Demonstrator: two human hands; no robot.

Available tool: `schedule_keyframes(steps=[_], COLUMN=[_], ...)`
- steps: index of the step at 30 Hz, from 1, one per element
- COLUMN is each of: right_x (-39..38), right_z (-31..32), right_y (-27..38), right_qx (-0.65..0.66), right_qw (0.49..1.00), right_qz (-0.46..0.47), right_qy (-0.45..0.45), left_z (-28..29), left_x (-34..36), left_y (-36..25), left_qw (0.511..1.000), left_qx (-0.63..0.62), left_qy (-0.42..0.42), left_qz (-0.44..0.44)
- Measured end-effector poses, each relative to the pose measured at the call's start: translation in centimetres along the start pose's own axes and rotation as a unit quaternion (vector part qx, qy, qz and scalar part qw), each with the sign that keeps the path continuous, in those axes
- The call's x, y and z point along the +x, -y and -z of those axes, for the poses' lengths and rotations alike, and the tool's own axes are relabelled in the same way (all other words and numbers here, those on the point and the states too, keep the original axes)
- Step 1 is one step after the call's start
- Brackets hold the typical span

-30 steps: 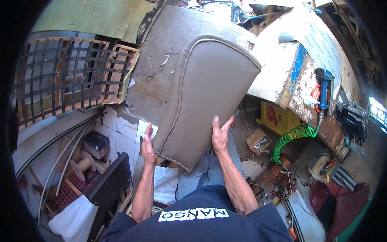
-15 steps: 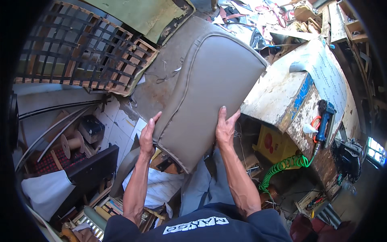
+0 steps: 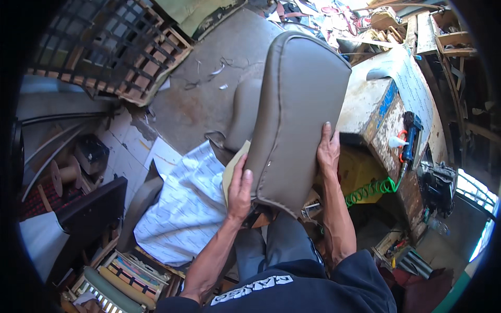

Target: The person secures fabric to a padded chair component using a pneumatic stapler, trims excess material with shears, and applies adhesive to the edges.

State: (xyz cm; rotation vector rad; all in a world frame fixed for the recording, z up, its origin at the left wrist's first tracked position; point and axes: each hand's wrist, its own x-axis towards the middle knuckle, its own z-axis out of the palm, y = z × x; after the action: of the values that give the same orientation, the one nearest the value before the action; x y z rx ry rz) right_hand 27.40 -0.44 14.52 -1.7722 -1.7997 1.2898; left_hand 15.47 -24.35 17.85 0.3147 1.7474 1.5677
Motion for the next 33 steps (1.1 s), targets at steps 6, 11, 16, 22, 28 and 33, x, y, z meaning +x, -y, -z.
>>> schedule_keyframes(steps=[6, 11, 16, 22, 28, 33], right_x=[-1.4, -2.2, -2.4, -1.7, -1.8, -1.6], right_z=[0.9, 1.2, 1.5, 1.5, 0.9, 0.9], right_y=[0.0, -1.8, -2.3, -2.9, -3.0, -3.6], right_qx=[-0.145, -0.142, -0.138, -0.103, -0.031, -0.003], right_qw=[0.977, 0.97, 0.972, 0.972, 0.983, 0.986], right_qz=[0.019, 0.075, 0.058, 0.039, 0.033, 0.025], right_qy=[-0.156, -0.182, -0.182, -0.208, -0.178, -0.162], left_z=[-1.4, -1.0, 0.1, 1.1, 1.4, -0.3], left_x=[-1.6, -2.5, -2.2, -1.2, -0.8, -0.4], left_y=[1.9, 2.5, 2.6, 2.2, -0.5, -3.5], left_qw=[0.991, 0.969, 0.938, 0.889, 0.829, 0.768], left_qx=[0.063, 0.134, 0.189, 0.277, 0.408, 0.527], left_qy=[0.052, 0.132, 0.189, 0.26, 0.279, 0.289], left_qz=[-0.107, -0.163, -0.22, -0.256, -0.261, -0.221])
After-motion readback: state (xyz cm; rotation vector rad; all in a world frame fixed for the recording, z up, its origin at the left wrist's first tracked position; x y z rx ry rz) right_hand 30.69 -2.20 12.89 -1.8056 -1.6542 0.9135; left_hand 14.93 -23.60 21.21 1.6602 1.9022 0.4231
